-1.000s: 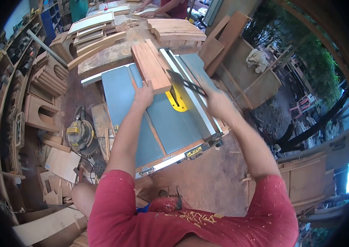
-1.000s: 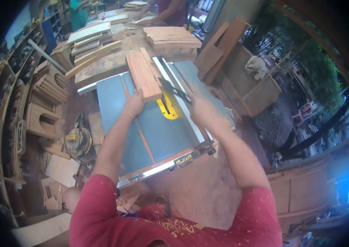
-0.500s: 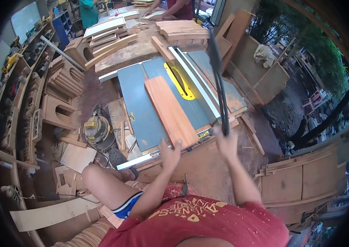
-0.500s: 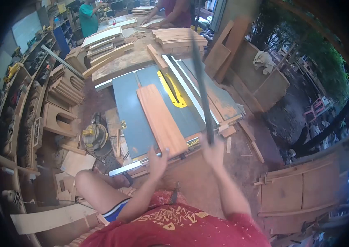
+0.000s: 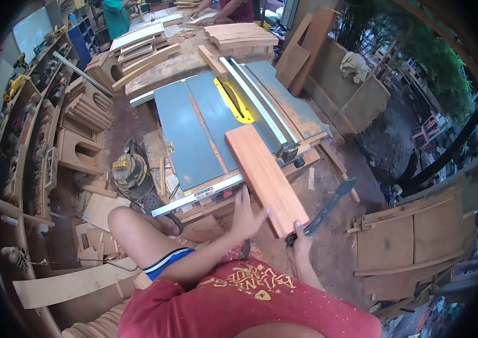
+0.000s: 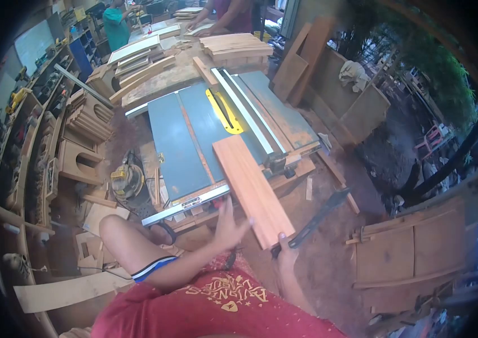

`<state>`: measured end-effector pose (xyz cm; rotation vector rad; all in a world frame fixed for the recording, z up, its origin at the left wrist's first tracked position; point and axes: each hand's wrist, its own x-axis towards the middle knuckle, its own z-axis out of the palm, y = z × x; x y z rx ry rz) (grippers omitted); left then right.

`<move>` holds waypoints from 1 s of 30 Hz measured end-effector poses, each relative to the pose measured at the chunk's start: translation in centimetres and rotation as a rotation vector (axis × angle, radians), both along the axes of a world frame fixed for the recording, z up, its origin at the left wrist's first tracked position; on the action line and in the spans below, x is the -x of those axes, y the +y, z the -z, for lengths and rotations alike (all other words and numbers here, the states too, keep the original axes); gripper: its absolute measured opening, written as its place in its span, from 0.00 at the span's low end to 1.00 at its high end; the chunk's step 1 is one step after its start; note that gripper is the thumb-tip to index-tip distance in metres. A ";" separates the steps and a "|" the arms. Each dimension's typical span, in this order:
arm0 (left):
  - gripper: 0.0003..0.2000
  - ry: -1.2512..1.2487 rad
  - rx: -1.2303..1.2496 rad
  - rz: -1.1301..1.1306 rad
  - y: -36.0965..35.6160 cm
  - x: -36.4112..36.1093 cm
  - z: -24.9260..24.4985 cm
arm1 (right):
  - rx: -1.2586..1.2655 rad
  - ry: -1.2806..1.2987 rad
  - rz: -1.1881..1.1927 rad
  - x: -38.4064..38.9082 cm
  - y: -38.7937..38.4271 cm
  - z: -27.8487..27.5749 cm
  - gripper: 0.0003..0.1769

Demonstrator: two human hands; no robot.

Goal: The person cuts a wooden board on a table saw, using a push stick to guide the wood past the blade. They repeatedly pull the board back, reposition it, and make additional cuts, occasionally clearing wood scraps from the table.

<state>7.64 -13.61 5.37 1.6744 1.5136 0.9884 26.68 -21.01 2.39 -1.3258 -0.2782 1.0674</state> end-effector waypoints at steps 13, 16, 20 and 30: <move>0.46 0.042 0.048 0.152 12.9 1.3 2.6 | -0.113 0.221 -0.186 -3.6 2.9 1.8 0.11; 0.47 0.075 0.057 0.167 13.7 1.7 2.8 | -0.102 0.163 -0.229 -3.5 3.4 1.7 0.11; 0.47 0.004 0.143 0.196 16.0 2.8 1.7 | -0.103 0.157 -0.214 -2.4 5.6 2.7 0.11; 0.40 0.115 -0.060 0.113 20.9 4.7 5.2 | -0.076 0.102 -0.167 0.2 10.0 3.1 0.13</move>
